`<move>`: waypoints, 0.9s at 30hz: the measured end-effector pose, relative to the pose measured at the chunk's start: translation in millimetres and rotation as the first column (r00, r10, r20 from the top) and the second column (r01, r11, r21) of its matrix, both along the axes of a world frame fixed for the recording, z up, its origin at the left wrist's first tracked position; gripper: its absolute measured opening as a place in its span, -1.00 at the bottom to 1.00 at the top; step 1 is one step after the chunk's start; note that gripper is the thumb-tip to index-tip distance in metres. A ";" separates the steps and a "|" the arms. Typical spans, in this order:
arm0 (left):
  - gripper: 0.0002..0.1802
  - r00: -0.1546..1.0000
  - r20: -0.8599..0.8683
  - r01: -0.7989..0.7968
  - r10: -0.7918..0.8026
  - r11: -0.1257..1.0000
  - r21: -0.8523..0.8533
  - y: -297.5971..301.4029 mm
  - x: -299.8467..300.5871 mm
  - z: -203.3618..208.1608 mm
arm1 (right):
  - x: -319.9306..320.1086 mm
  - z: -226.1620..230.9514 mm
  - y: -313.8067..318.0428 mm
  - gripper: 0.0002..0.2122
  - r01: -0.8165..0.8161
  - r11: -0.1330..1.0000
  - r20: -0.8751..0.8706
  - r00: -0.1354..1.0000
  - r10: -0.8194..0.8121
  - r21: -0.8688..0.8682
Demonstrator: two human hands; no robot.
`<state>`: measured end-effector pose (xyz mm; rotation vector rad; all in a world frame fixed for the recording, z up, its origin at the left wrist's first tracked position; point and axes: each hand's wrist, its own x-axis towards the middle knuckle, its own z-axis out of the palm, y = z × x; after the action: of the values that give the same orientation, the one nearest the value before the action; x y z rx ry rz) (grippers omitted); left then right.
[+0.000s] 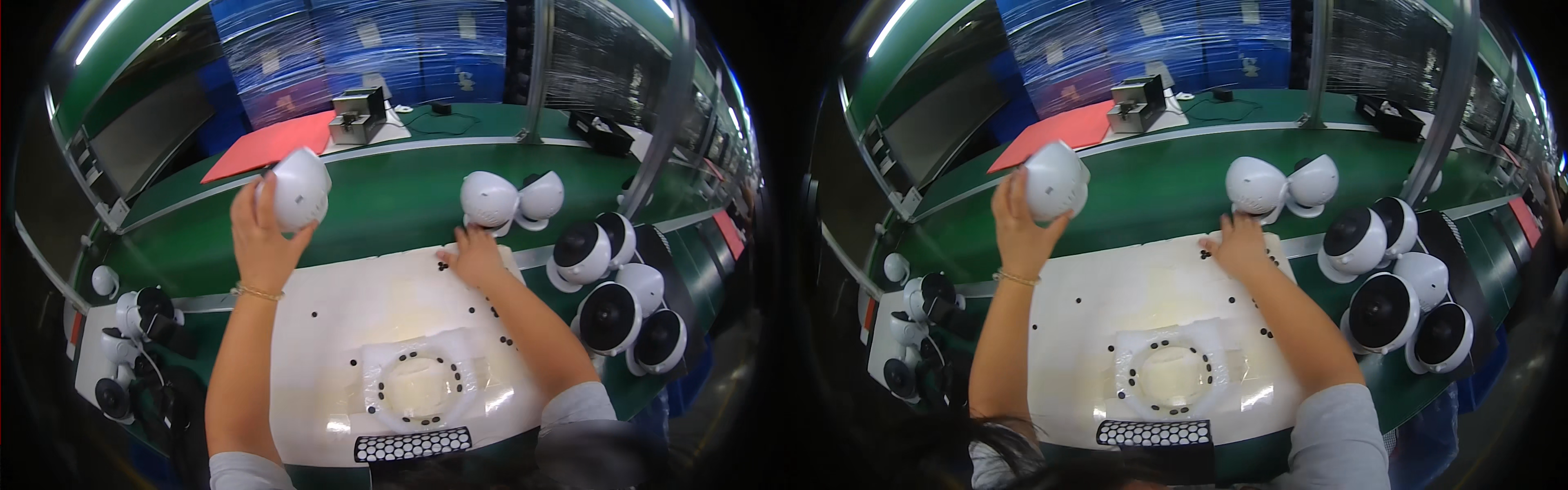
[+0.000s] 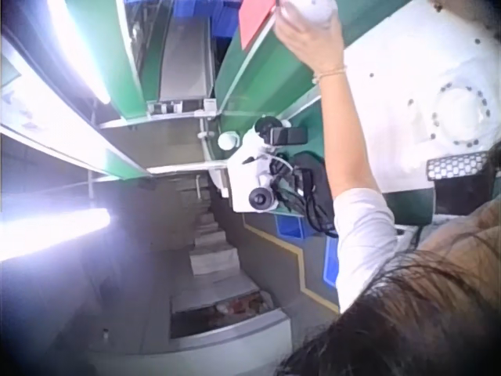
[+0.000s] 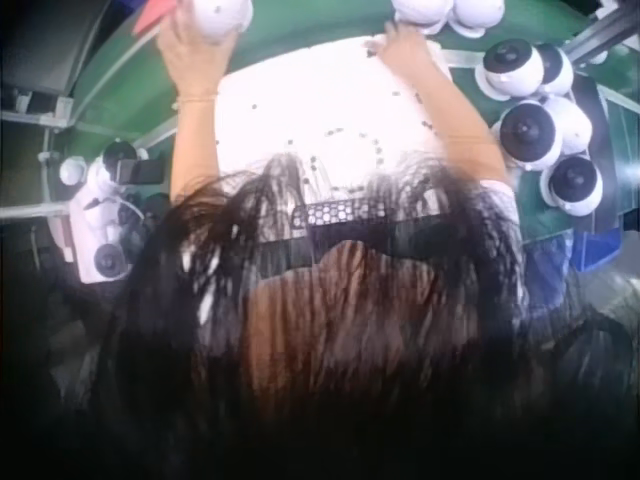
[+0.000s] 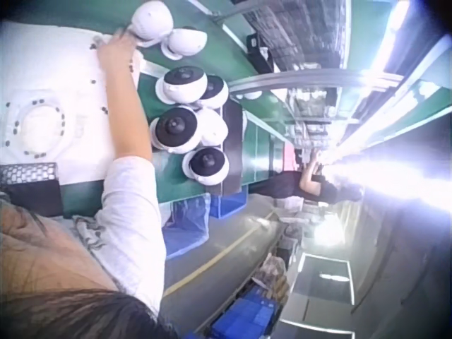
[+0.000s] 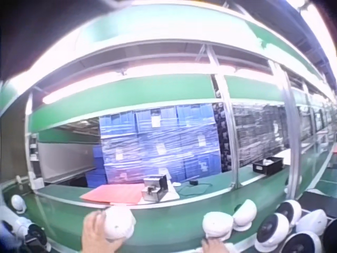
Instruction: The person assembles white dome-shaped security cameras by hand. They pick up a camera housing, peel small black circular stickers from a sheet, and place them into specific holes on the device. Completed units are placed on the table to the right.
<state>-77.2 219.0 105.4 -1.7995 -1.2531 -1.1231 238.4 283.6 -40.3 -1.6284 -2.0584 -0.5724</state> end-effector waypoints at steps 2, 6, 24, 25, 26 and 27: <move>-0.04 1.000 0.005 -0.030 0.030 0.999 0.011 -29.6 -10.6 27.9 | -15.6 4.9 18.4 -0.53 0.079 0.992 -0.144 0.985 -0.093 -0.103; -0.03 0.997 0.011 -0.075 0.077 0.988 -0.134 -94.8 -21.4 42.7 | -0.2 16.8 32.4 -0.66 0.165 0.986 -0.227 0.960 -0.165 -0.020; -0.02 0.868 -0.117 -0.478 0.483 0.746 -0.464 -219.5 -54.0 -48.9 | -26.1 109.0 -200.2 -0.65 -0.780 0.625 -0.973 -0.133 -0.188 -0.013; -0.03 0.954 -0.053 -0.268 0.295 0.760 -0.592 -224.3 -44.6 -45.2 | -26.8 109.3 -212.8 -0.61 -0.791 0.606 -0.962 -0.089 -0.256 -0.088; -0.04 0.994 0.039 -0.048 0.105 0.718 -0.695 -231.6 -34.3 -39.1 | -27.0 104.3 -220.0 -0.61 -0.799 0.592 -0.965 -0.063 -0.256 -0.105; -0.05 0.986 0.152 0.162 -0.070 0.622 -0.766 -240.5 -22.6 -32.2 | -27.4 99.6 -227.0 -0.60 -0.811 0.572 -0.965 -0.038 -0.259 -0.121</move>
<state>-99.8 -21.5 73.2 -2.5012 -1.9143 -0.7750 211.0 56.6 59.3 -0.9535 -1.2288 1.5583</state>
